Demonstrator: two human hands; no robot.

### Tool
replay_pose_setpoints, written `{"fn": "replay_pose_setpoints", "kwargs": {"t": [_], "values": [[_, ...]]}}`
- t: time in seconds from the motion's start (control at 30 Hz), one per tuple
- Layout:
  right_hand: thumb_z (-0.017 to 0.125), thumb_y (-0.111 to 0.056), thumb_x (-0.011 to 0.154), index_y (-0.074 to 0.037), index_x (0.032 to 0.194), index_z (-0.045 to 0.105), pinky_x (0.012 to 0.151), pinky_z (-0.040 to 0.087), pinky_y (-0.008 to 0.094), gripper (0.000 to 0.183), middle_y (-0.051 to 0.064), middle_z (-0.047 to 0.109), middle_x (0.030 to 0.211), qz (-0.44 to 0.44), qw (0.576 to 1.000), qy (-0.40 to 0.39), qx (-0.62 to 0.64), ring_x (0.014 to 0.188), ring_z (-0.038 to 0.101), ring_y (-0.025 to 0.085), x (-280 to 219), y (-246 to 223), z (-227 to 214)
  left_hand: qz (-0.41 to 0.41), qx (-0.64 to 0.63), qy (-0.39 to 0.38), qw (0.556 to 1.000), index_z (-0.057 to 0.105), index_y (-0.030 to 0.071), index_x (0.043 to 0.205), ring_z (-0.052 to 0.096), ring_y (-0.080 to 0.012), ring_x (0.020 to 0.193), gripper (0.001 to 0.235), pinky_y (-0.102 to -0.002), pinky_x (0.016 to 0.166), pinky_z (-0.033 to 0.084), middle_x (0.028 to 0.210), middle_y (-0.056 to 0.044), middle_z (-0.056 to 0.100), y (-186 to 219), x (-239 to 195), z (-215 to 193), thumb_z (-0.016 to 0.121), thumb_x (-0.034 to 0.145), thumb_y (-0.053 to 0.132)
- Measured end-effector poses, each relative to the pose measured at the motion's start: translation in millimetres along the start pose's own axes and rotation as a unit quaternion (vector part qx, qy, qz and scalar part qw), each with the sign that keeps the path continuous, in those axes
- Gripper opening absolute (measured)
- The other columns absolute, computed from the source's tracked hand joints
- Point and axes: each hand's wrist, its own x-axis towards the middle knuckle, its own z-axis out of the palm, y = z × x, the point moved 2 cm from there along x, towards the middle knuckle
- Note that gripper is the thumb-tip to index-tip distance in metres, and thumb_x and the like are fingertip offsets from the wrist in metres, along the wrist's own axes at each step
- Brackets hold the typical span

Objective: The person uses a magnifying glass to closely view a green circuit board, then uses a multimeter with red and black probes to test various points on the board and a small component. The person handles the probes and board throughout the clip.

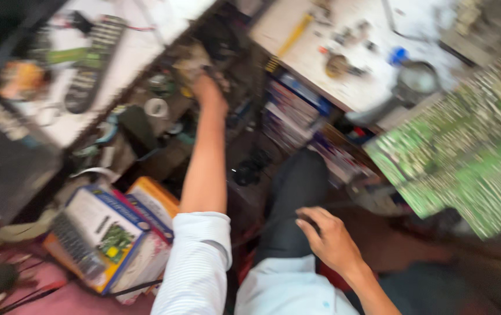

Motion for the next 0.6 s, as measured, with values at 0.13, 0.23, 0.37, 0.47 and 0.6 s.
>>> {"fn": "replay_pose_setpoints", "kwargs": {"t": [0.13,0.23,0.37,0.47,0.6], "values": [[0.07,-0.015,0.092,0.0,0.11,0.07,0.083,0.056,0.037,0.023,0.016,0.073,0.106,-0.039,0.999,0.001,-0.014,0.096,0.071,0.034,-26,16,-12,0.179,0.188,-0.016,0.966,0.063,-0.003,0.124,0.076,-0.0297,0.079,0.054,-0.044,0.072,0.065,0.103,-0.018,0.076,18,-1,-3,0.057,0.101,0.046],[0.07,-0.016,0.092,0.0,0.108,0.071,0.08,0.057,0.036,0.023,0.014,0.074,0.103,0.011,1.0,0.011,0.001,0.09,0.072,0.032,-54,38,-23,0.308,0.432,0.058,0.845,0.066,-0.008,0.112,0.069,-0.0386,0.099,0.06,-0.048,0.091,0.049,0.107,-0.025,0.073,34,-32,-27,0.061,0.101,0.052],[0.07,-0.016,0.09,-0.001,0.102,0.075,0.077,0.057,0.036,0.02,0.015,0.076,0.099,0.127,0.982,0.137,-0.011,0.088,0.074,0.03,-93,73,-49,0.422,0.444,0.019,0.791,0.059,-0.012,0.112,0.06,-0.0407,0.098,0.051,-0.051,0.09,0.046,0.106,-0.025,0.064,35,-131,-35,0.057,0.113,0.039],[0.071,-0.017,0.092,0.0,0.101,0.075,0.077,0.057,0.036,0.02,0.016,0.076,0.097,0.157,0.946,0.282,-0.038,0.087,0.075,0.027,-127,105,-81,0.377,0.416,-0.061,0.825,0.056,-0.008,0.109,0.053,-0.0307,0.089,0.045,-0.044,0.088,0.05,0.099,-0.019,0.062,18,-229,-30,0.057,0.119,0.035],[0.071,-0.02,0.095,0.0,0.102,0.076,0.069,0.056,0.034,0.022,0.013,0.076,0.084,0.258,0.853,0.452,-0.043,0.073,0.072,0.019,-167,138,-128,0.382,0.467,-0.227,0.764,0.06,-0.001,0.089,0.05,-0.0239,0.07,0.041,-0.035,0.067,0.04,0.075,-0.013,0.051,-8,-358,-8,0.054,0.121,0.024]]}}
